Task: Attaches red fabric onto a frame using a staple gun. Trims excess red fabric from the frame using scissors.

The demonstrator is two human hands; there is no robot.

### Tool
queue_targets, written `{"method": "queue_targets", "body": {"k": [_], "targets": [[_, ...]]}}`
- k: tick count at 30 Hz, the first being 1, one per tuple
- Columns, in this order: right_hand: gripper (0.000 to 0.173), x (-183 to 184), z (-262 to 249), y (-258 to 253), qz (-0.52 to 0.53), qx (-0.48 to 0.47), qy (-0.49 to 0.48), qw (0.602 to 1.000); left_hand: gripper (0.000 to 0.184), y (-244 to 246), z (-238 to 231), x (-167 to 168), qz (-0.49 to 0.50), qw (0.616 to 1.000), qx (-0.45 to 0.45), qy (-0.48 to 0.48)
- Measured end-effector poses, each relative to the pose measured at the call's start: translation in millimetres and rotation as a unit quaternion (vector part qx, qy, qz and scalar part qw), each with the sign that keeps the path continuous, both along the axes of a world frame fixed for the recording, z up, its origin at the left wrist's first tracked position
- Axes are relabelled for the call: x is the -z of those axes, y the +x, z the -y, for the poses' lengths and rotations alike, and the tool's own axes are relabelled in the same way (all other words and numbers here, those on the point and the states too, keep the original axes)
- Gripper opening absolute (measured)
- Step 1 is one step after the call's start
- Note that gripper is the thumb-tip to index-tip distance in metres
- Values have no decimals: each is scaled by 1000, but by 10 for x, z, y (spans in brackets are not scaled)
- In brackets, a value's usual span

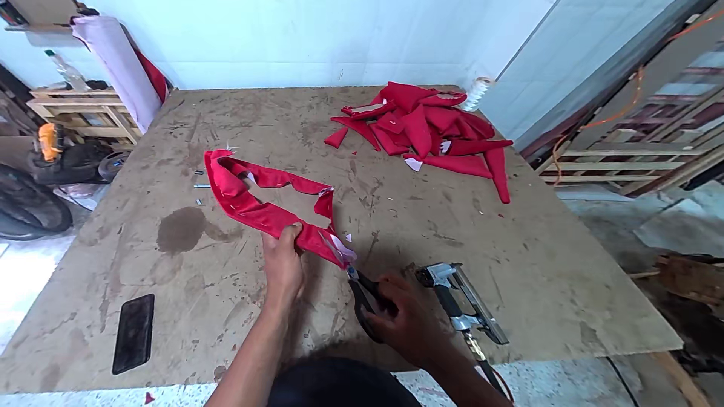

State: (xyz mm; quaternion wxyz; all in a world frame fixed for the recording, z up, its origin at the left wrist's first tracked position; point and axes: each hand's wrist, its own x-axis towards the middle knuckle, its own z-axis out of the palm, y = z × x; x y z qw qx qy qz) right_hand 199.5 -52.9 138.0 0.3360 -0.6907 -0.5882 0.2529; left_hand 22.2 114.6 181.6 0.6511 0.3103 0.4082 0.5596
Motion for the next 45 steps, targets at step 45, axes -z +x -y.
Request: {"method": "queue_targets", "body": {"k": [45], "targets": [[41, -430, -392, 635, 0, -104, 219, 970, 41, -817, 239, -287, -140, 955, 217, 147]]}}
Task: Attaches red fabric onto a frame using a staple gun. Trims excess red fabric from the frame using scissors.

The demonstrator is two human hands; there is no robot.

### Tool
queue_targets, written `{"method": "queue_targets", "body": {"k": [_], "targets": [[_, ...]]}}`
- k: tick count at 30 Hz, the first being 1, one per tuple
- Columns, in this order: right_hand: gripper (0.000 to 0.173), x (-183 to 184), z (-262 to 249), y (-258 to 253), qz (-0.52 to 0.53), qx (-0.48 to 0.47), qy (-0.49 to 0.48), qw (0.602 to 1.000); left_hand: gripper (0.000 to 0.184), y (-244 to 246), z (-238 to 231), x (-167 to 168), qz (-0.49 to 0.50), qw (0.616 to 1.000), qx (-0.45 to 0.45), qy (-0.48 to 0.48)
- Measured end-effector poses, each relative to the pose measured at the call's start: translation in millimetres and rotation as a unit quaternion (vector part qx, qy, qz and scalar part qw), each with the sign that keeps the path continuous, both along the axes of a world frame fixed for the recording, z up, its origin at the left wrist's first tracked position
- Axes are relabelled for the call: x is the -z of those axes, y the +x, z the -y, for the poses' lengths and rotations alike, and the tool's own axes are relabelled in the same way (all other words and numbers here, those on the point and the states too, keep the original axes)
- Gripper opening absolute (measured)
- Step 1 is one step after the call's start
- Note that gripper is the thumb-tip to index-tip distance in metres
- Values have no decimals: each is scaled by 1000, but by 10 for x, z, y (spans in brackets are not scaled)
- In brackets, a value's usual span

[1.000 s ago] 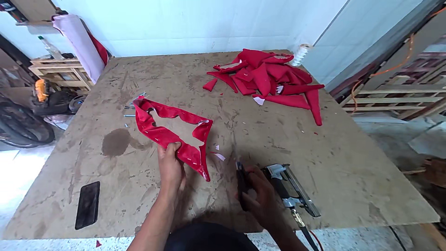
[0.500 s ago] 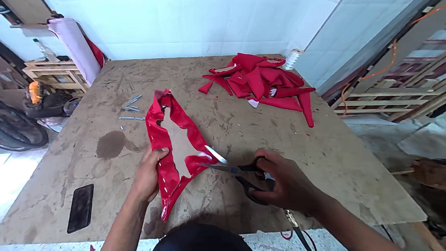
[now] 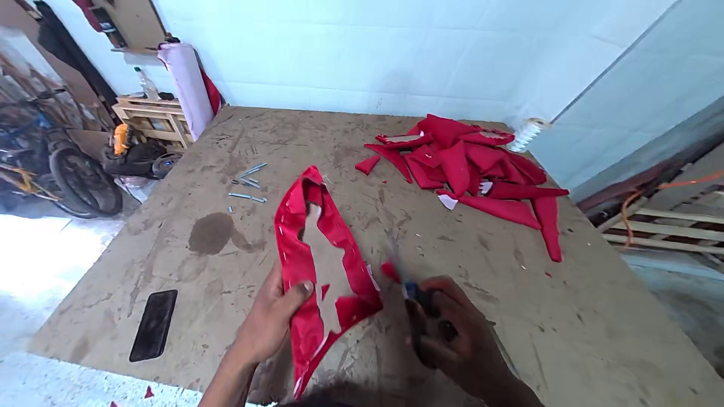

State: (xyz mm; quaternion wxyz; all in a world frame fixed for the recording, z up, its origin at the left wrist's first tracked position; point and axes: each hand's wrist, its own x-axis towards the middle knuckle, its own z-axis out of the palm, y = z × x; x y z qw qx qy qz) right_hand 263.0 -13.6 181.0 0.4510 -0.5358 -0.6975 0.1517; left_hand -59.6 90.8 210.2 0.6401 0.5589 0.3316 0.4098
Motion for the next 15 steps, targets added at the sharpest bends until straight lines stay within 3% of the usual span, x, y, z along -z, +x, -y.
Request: {"method": "queue_targets", "body": {"k": [2, 6, 10, 15], "targets": [[51, -84, -170, 117, 63, 1, -18, 998, 42, -89, 20, 46, 7, 996, 83, 13], [53, -433, -249, 663, 191, 8, -102, 976, 47, -472, -203, 38, -8, 965, 261, 12], [61, -682, -209, 872, 308, -24, -78, 948, 48, -889, -446, -87, -77, 933, 350, -22], [64, -851, -279, 646, 380, -92, -72, 918, 49, -1014, -471, -179, -120, 899, 418, -46]]}}
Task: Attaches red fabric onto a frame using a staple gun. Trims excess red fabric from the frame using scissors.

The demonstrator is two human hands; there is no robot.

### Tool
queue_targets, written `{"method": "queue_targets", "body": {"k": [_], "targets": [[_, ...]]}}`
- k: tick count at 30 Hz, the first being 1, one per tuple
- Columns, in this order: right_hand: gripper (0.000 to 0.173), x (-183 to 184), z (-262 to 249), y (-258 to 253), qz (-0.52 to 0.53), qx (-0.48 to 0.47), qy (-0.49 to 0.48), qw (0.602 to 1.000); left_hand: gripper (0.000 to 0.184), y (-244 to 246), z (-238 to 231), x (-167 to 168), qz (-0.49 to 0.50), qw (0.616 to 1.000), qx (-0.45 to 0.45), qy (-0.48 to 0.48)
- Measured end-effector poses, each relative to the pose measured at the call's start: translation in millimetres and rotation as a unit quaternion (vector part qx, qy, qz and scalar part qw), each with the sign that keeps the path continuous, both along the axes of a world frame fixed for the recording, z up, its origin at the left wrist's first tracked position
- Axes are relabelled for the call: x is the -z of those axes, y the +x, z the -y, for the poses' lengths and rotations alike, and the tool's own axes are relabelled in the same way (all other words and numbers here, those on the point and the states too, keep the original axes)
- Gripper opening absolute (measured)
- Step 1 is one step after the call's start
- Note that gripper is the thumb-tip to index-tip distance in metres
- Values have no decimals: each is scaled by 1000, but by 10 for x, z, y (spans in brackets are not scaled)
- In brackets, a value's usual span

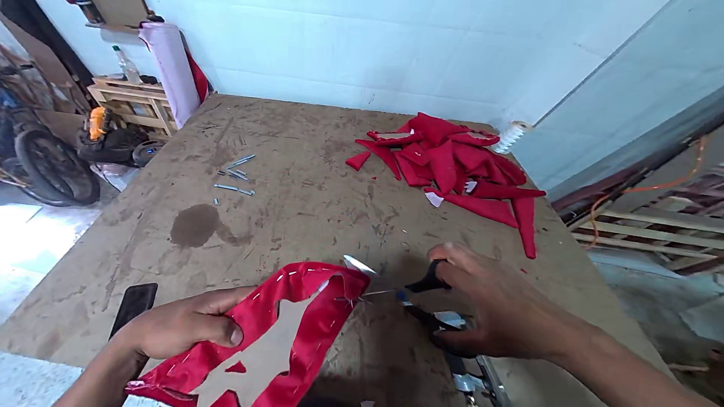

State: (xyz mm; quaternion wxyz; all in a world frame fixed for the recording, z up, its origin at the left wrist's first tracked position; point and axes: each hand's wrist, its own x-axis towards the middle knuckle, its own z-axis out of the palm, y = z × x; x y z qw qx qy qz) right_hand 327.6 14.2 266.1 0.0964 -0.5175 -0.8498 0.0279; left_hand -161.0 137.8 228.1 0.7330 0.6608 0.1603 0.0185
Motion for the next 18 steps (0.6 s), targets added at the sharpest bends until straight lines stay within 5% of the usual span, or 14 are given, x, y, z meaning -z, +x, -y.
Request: {"method": "queue_targets", "body": {"k": [18], "targets": [[55, -233, 60, -243, 37, -121, 8, 992, 47, -23, 384, -57, -22, 999, 29, -20]]}}
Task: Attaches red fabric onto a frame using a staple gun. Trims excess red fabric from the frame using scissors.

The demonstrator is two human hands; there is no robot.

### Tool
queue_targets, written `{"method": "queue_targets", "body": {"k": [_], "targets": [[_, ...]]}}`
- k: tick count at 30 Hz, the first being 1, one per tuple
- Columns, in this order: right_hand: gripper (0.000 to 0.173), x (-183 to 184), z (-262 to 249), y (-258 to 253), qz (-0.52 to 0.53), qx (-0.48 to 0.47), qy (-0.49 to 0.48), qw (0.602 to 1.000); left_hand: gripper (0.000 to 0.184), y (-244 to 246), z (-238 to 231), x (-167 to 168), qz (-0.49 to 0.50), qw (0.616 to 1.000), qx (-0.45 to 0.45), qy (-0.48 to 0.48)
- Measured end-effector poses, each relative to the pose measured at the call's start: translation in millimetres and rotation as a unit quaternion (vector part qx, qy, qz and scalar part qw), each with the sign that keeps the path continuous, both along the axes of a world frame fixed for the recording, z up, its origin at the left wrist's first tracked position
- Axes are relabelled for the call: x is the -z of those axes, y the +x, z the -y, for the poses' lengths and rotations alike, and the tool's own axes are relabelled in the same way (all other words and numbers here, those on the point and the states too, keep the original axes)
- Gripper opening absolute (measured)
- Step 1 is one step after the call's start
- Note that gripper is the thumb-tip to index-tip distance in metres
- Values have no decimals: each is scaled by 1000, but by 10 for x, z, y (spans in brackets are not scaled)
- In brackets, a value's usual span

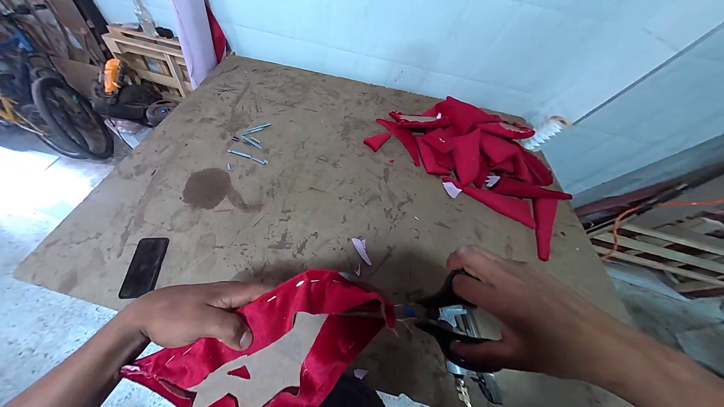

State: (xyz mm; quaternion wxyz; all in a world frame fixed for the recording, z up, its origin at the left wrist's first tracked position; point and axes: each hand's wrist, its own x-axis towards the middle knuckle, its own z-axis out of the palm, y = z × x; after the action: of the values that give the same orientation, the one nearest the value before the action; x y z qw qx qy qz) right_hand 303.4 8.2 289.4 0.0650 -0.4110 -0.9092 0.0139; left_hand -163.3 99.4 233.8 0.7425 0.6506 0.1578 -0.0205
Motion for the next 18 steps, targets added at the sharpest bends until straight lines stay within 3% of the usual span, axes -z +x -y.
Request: {"method": "queue_targets", "body": {"k": [8, 11, 15, 18], "targets": [[41, -10, 51, 253, -26, -116, -24, 993, 48, -7, 32, -133, 3, 1000, 12, -12], [41, -75, 27, 227, -3, -85, -21, 996, 48, 44, 24, -180, -1, 999, 29, -22], [55, -150, 46, 13, 30, -26, -31, 999, 40, 158, 37, -251, -12, 998, 59, -10], [48, -126, 60, 12, 14, -51, -43, 998, 40, 176, 30, -301, -15, 998, 65, -2]]}}
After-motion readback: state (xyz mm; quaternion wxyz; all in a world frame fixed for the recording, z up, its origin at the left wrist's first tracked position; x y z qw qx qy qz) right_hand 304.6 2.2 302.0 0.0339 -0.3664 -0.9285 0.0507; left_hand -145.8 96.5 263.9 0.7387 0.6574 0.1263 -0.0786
